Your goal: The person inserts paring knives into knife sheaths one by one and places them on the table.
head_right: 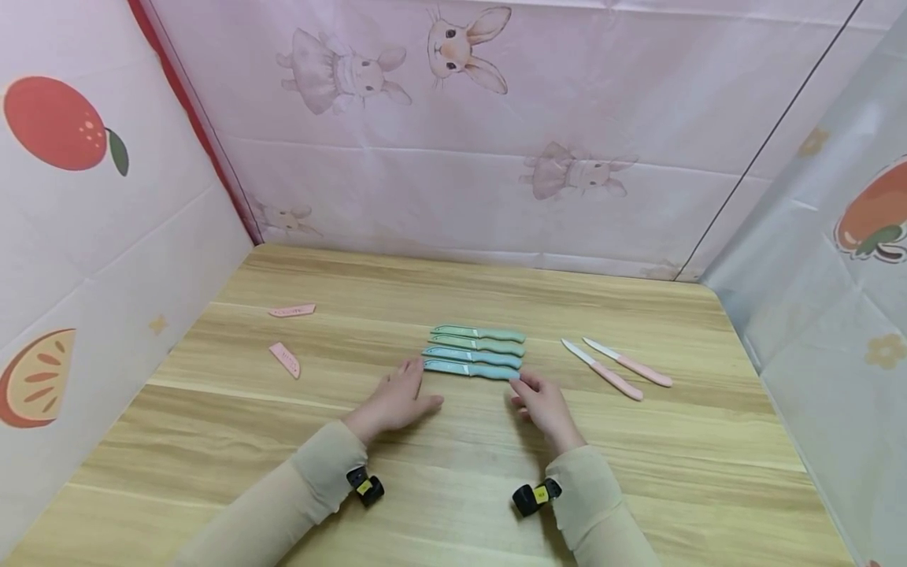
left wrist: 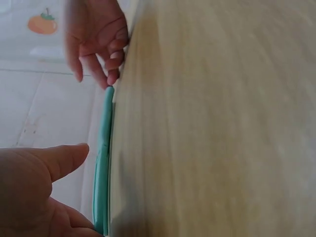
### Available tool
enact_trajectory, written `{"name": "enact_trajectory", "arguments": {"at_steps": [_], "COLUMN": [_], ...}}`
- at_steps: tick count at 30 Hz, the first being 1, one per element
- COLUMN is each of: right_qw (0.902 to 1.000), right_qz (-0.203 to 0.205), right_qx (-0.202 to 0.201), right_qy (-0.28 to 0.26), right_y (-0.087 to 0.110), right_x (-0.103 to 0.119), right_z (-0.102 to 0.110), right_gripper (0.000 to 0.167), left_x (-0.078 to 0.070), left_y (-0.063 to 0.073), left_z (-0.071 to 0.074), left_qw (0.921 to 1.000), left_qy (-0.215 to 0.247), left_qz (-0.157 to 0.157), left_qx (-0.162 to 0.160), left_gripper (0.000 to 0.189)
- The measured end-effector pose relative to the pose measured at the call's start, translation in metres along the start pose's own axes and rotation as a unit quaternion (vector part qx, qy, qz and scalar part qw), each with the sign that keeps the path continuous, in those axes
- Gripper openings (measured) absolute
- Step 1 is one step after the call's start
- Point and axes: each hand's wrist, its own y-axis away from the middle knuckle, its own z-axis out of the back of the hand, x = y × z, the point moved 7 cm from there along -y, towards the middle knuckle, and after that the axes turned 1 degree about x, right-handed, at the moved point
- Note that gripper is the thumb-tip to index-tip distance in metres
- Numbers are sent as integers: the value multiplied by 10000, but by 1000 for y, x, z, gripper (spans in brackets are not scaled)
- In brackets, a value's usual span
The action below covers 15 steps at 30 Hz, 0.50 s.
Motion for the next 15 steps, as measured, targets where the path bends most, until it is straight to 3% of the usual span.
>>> {"name": "enact_trajectory", "arguments": {"at_steps": [12,15], "right_qw": [9988,9976], "right_qz": [203,342], "right_qx": [105,221], "right_qy": [438,558], "right_y": [0,1], "right_x": [5,6], "right_z": [3,1], "right_gripper": [50,48], "left_x": [-6,-4], "left_y": [0,0], "left_z": [-4,2], "left_qw": [9971,9982], "left_qy": [-756,-551], "left_qz": [5,-127], "left_qx": [128,184], "left_gripper": [86,82]}}
